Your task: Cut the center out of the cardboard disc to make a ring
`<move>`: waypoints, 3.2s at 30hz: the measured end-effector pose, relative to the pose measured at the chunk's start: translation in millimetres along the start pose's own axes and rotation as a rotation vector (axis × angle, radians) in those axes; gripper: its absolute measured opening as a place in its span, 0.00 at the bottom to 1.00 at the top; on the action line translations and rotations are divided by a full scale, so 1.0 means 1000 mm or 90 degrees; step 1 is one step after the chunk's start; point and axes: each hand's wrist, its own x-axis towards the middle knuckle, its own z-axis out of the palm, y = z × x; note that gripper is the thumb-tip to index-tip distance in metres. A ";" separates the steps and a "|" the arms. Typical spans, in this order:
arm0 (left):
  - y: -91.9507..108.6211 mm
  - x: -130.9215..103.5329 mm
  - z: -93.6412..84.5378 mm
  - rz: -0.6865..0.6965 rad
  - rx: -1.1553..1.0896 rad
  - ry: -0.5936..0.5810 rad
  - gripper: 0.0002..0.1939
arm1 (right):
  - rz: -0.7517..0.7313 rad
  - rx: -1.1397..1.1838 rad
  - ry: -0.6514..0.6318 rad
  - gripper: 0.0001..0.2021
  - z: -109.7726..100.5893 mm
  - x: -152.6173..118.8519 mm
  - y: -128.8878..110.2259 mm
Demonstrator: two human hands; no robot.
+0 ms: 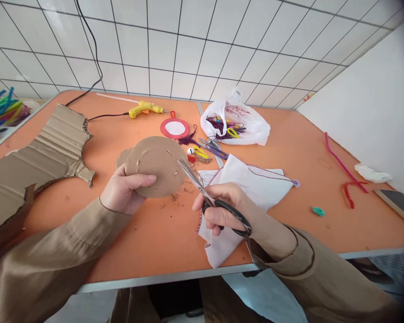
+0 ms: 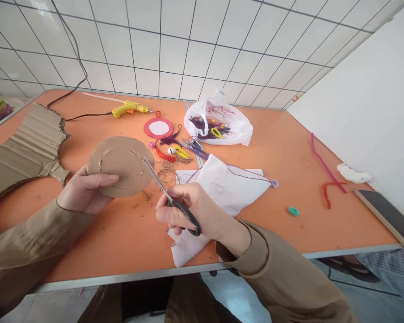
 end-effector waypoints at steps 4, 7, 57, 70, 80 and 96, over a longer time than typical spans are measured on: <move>-0.001 -0.001 0.001 0.005 0.000 -0.005 0.12 | 0.005 0.001 -0.009 0.12 0.000 0.001 -0.002; -0.001 -0.002 0.003 0.026 0.006 -0.008 0.11 | 0.013 0.002 -0.001 0.10 0.000 -0.001 -0.005; -0.004 -0.003 0.002 0.017 -0.050 -0.033 0.14 | -0.014 0.130 -0.080 0.28 -0.005 -0.004 0.006; -0.005 -0.004 0.002 0.002 -0.058 -0.023 0.15 | -0.006 0.022 -0.018 0.17 -0.001 0.001 0.005; 0.001 -0.006 0.006 0.009 -0.045 -0.017 0.13 | 0.024 -0.046 0.025 0.15 0.002 0.001 -0.005; -0.002 -0.006 0.004 0.014 -0.023 -0.008 0.14 | -0.007 -0.099 0.031 0.12 0.000 -0.001 -0.007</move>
